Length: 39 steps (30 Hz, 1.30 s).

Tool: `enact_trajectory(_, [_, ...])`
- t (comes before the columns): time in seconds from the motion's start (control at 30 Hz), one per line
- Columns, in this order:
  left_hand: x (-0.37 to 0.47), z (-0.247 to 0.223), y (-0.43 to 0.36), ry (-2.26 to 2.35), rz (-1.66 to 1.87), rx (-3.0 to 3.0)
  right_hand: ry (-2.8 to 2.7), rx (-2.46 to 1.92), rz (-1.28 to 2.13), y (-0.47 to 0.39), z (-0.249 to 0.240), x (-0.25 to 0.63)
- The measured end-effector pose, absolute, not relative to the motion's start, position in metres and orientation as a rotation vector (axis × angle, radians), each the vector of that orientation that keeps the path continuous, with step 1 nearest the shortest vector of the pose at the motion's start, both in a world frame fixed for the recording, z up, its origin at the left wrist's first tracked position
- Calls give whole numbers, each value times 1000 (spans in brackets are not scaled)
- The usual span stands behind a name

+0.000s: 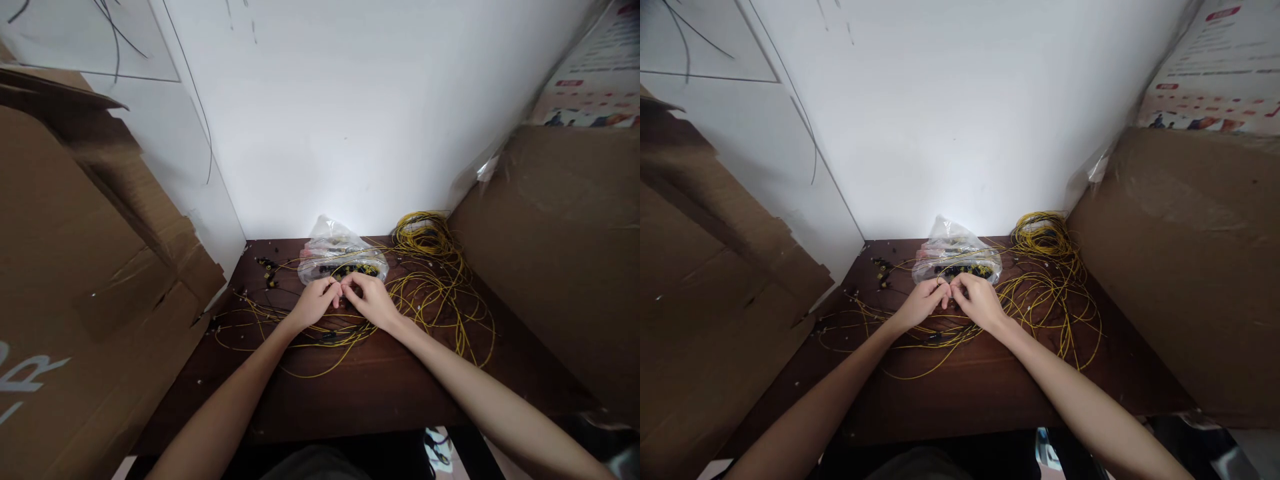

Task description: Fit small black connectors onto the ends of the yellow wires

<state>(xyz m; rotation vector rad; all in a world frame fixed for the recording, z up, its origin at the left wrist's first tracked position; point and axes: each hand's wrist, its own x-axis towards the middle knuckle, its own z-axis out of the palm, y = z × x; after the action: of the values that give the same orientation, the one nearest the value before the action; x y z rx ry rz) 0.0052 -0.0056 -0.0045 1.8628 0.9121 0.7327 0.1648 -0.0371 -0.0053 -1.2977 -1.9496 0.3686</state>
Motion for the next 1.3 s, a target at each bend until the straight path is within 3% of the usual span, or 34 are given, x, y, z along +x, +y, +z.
enact_trajectory(1.3, [5,-5,-6,917,718,1878,-1972,-1323,419,-37,-8,166])
